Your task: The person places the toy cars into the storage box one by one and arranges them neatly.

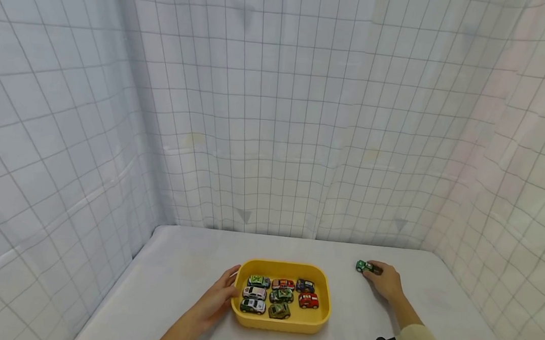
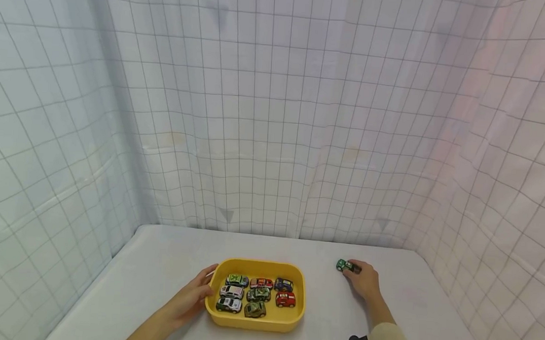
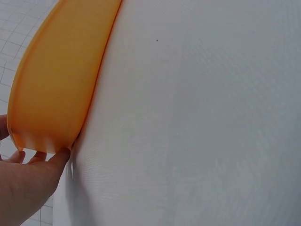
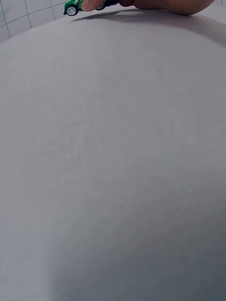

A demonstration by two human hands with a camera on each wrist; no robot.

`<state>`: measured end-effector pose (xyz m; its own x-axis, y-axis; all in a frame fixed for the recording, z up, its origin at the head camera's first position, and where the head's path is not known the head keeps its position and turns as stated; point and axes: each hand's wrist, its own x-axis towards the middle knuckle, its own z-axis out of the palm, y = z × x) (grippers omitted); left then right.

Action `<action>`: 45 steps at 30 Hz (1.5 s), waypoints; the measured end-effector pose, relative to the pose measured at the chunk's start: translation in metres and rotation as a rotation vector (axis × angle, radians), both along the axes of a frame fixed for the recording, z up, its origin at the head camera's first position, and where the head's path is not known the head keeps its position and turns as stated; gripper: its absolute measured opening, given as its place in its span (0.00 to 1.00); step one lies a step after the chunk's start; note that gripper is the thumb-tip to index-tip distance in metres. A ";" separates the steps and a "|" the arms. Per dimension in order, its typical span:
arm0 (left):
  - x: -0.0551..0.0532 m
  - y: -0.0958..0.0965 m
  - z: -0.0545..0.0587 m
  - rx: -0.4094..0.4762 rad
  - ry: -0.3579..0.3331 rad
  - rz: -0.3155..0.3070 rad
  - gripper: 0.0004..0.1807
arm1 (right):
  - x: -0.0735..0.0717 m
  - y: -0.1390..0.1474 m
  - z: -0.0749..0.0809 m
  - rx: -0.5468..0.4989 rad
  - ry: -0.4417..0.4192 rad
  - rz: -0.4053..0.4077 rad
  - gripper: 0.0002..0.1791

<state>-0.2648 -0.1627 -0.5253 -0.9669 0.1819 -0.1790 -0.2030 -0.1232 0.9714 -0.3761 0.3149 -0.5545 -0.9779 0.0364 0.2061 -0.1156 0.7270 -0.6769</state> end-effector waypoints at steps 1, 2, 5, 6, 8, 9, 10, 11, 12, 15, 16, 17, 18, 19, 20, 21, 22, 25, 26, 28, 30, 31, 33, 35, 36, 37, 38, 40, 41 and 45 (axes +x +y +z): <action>0.000 0.000 0.000 -0.001 -0.001 0.000 0.45 | 0.001 0.000 0.000 -0.003 0.002 -0.001 0.25; 0.001 0.000 0.000 -0.004 -0.001 -0.001 0.45 | 0.001 0.001 0.000 -0.003 0.004 -0.001 0.25; 0.001 0.000 -0.001 -0.009 0.000 -0.001 0.45 | 0.001 0.001 0.000 -0.005 0.003 0.004 0.24; 0.001 0.000 -0.001 -0.010 0.000 -0.001 0.45 | 0.001 0.001 0.001 -0.006 0.004 0.007 0.24; 0.001 -0.001 -0.001 -0.013 0.004 -0.004 0.45 | 0.001 0.000 0.002 -0.008 0.004 0.013 0.24; 0.001 -0.001 -0.001 -0.012 0.006 -0.005 0.45 | 0.002 0.000 0.004 -0.010 0.002 0.014 0.24; 0.001 -0.001 -0.001 -0.013 0.008 -0.008 0.45 | 0.002 0.000 0.005 -0.012 -0.001 0.012 0.25; 0.001 -0.001 -0.001 -0.013 0.010 -0.011 0.45 | 0.003 -0.001 0.006 -0.014 -0.005 0.011 0.25; 0.001 -0.001 -0.001 -0.012 0.012 -0.013 0.45 | 0.003 -0.002 0.007 -0.016 -0.007 0.010 0.25; 0.002 0.000 0.000 -0.007 0.013 -0.019 0.45 | 0.005 -0.003 0.010 -0.019 -0.015 0.007 0.25; 0.001 0.000 0.000 -0.006 0.014 -0.021 0.45 | 0.005 -0.003 0.011 -0.022 -0.016 0.007 0.25; 0.001 0.000 0.000 -0.005 0.014 -0.022 0.45 | 0.006 -0.004 0.011 -0.023 -0.017 0.010 0.25; 0.001 0.000 0.000 -0.003 0.013 -0.023 0.45 | 0.006 -0.004 0.011 -0.025 -0.018 0.012 0.25; 0.001 0.000 0.000 -0.002 0.012 -0.023 0.44 | 0.007 -0.005 0.011 -0.025 -0.020 0.013 0.25; 0.001 0.000 0.000 -0.002 0.010 -0.024 0.44 | 0.007 -0.005 0.010 -0.029 -0.023 0.013 0.25; 0.001 0.000 0.000 -0.002 0.009 -0.025 0.44 | 0.008 -0.005 0.010 -0.033 -0.023 0.016 0.25; 0.001 0.001 0.001 -0.003 0.008 -0.027 0.44 | 0.009 -0.006 0.009 -0.036 -0.020 0.023 0.25; 0.000 0.001 0.001 -0.003 0.004 -0.026 0.44 | 0.011 -0.008 0.007 -0.046 -0.003 0.039 0.24; 0.000 0.002 0.000 -0.002 0.004 -0.026 0.45 | 0.011 -0.009 0.007 -0.051 0.007 0.047 0.24; 0.000 0.002 0.000 -0.002 0.004 -0.023 0.45 | 0.012 -0.011 0.008 -0.059 0.030 0.062 0.23; -0.001 0.002 -0.001 -0.003 0.006 -0.021 0.45 | 0.014 -0.014 0.009 -0.069 0.042 0.069 0.23; -0.001 0.002 -0.001 -0.006 0.006 -0.020 0.44 | 0.015 -0.015 0.010 -0.076 0.046 0.075 0.23; -0.002 0.001 -0.002 -0.007 0.006 -0.016 0.44 | 0.016 -0.018 0.012 -0.089 0.050 0.085 0.23; -0.002 0.001 -0.002 -0.006 0.006 -0.013 0.45 | 0.017 -0.021 0.013 -0.106 0.049 0.090 0.23; -0.002 0.001 -0.002 -0.004 0.005 -0.012 0.45 | 0.018 -0.023 0.013 -0.112 0.052 0.090 0.22; -0.003 0.001 -0.003 -0.003 0.005 -0.012 0.45 | 0.018 -0.025 0.013 -0.118 0.053 0.090 0.23; -0.003 0.001 -0.003 -0.002 0.004 -0.013 0.45 | 0.018 -0.026 0.013 -0.119 0.054 0.090 0.23; -0.002 0.000 -0.003 -0.002 -0.002 -0.011 0.45 | 0.019 -0.030 0.012 -0.120 0.052 0.086 0.23; -0.002 0.000 -0.004 -0.003 -0.003 -0.010 0.45 | 0.019 -0.031 0.011 -0.121 0.053 0.088 0.23; -0.002 -0.001 -0.003 0.003 -0.002 -0.001 0.45 | 0.021 -0.039 0.012 -0.121 0.077 0.107 0.23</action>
